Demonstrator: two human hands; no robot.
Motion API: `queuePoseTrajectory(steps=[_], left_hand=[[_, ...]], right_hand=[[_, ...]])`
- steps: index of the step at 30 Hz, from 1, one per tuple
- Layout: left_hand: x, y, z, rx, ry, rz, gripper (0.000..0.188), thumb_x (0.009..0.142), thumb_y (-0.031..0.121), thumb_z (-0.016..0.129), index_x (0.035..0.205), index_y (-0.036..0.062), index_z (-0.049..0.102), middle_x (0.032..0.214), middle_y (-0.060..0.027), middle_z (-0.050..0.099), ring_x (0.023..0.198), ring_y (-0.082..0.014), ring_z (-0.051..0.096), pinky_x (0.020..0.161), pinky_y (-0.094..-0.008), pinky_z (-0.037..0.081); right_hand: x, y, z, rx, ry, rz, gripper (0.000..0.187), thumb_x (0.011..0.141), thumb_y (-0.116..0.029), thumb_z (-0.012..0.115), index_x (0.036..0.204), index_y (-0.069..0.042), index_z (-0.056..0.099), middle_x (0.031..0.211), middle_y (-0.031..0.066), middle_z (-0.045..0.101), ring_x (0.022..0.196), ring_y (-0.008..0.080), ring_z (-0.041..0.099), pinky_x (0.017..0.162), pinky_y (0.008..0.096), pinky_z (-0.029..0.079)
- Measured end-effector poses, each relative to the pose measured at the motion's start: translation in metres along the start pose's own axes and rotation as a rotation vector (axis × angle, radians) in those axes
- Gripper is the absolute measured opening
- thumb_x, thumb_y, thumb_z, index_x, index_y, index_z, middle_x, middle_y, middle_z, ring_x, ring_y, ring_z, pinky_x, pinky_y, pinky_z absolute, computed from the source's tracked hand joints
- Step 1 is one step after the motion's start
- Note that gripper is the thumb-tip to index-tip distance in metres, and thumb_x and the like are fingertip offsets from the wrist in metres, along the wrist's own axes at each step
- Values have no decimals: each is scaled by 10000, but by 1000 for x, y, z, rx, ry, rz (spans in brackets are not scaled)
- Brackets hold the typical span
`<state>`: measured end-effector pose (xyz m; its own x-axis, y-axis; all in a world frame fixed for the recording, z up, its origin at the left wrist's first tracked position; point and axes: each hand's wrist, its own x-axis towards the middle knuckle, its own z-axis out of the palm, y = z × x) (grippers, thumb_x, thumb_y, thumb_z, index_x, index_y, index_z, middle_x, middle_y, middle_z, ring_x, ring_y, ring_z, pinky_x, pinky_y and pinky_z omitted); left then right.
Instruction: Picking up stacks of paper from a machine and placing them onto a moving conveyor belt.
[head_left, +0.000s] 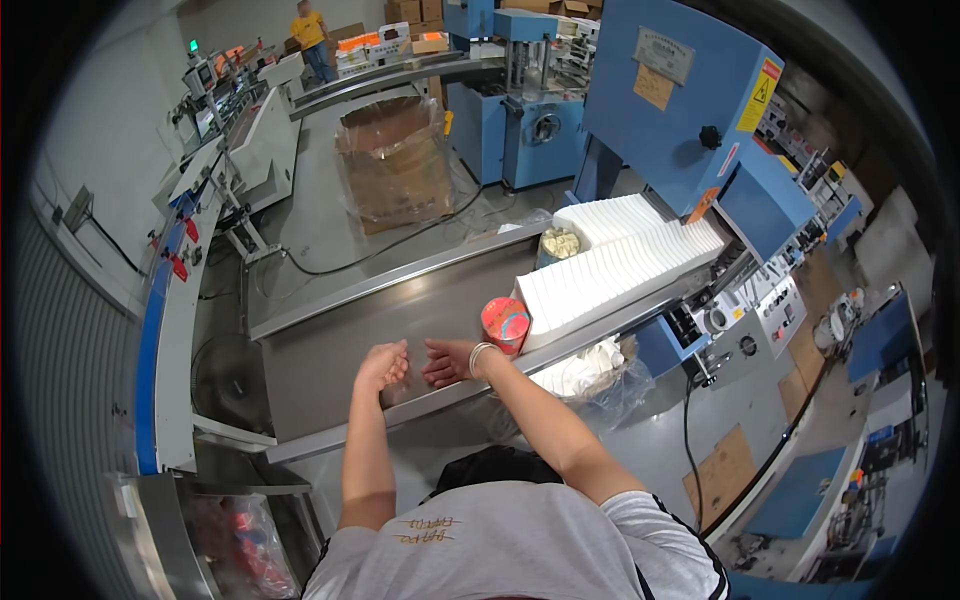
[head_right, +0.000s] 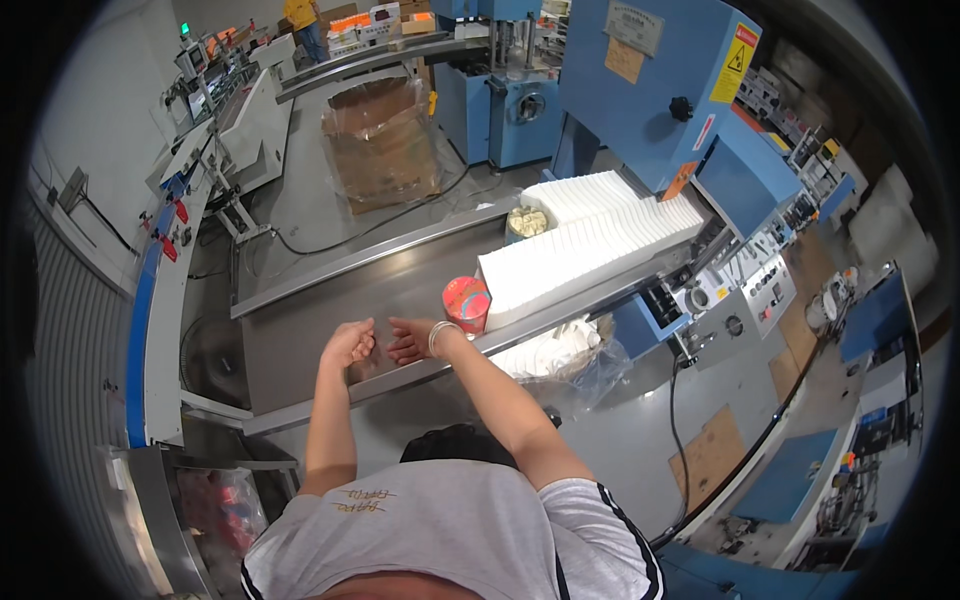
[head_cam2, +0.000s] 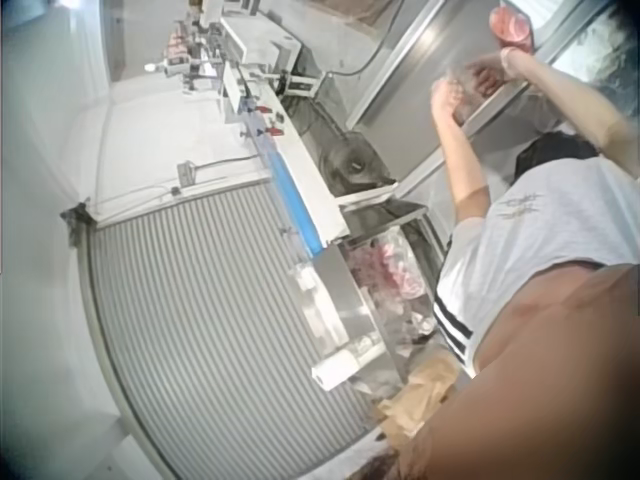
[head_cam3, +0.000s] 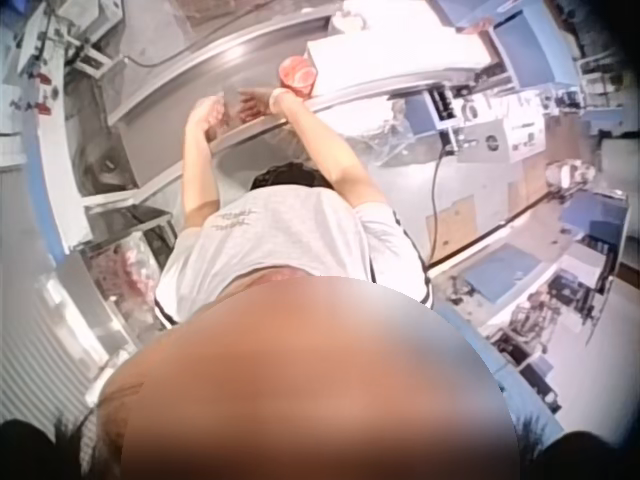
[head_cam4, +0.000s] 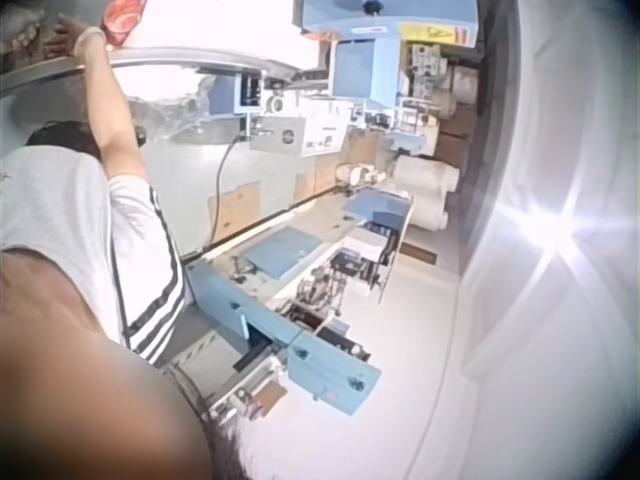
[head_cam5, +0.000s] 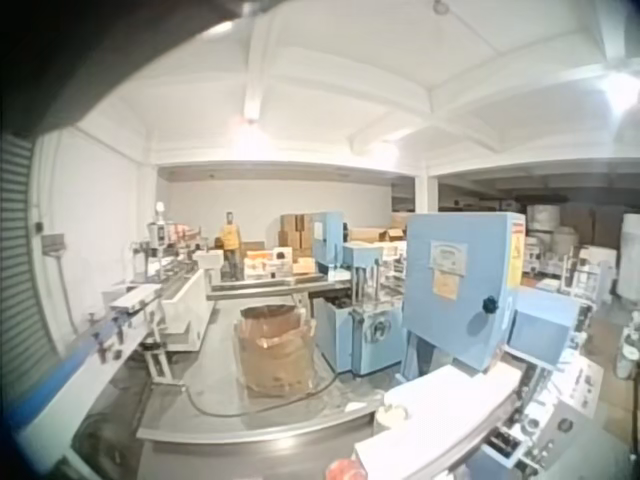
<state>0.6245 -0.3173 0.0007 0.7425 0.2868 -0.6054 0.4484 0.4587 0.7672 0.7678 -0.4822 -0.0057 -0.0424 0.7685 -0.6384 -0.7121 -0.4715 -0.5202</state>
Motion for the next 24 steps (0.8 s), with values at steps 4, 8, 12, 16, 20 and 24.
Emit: queuePoseTrajectory(steps=[4, 8, 12, 16, 20, 24], left_hand=[[-10, 7, 10, 22, 0, 69, 343, 878, 412, 583, 755, 93, 550, 555, -35, 566, 424, -124, 525, 373, -209, 383], [-11, 8, 8, -116, -156, 116, 326, 894, 390, 568, 776, 87, 555, 580, -39, 579, 464, -135, 562, 408, -219, 424], [-8, 0, 11, 136, 87, 92, 318, 896, 382, 572, 804, 79, 552, 607, -40, 593, 501, -140, 589, 432, -223, 447], [-14, 8, 12, -81, -94, 150, 301, 899, 368, 573, 837, 75, 545, 637, -48, 608, 532, -144, 614, 438, -222, 459], [-6, -1, 11, 89, 57, 149, 278, 928, 327, 526, 835, 66, 556, 629, -38, 611, 489, -140, 601, 410, -217, 461], [-10, 5, 15, -96, -87, 174, 275, 924, 320, 532, 823, 65, 557, 618, -43, 605, 478, -135, 594, 389, -211, 447]], right_hand=[[-10, -4, 7, -72, -70, -11, 486, 830, -467, 634, 1036, -57, 473, 985, 138, 635, 838, 259, 646, 772, 387, 543], [-8, -1, 7, -117, -28, -51, 470, 843, -466, 616, 1030, -52, 496, 967, 116, 638, 869, 247, 642, 778, 385, 540], [-12, -2, 13, -119, 13, -58, 437, 843, -468, 614, 979, -61, 530, 963, 94, 638, 877, 233, 642, 775, 376, 541], [-10, -3, 9, -98, -134, -60, 385, 862, -442, 600, 955, -73, 542, 923, 70, 636, 837, 203, 639, 732, 347, 547], [-9, -1, 11, -111, 13, -71, 332, 884, -419, 578, 932, -92, 551, 828, 34, 620, 763, 173, 628, 668, 318, 547], [-9, -3, 7, -116, -210, -92, 319, 875, -413, 593, 931, -101, 557, 838, 38, 611, 751, 174, 625, 673, 313, 548]])
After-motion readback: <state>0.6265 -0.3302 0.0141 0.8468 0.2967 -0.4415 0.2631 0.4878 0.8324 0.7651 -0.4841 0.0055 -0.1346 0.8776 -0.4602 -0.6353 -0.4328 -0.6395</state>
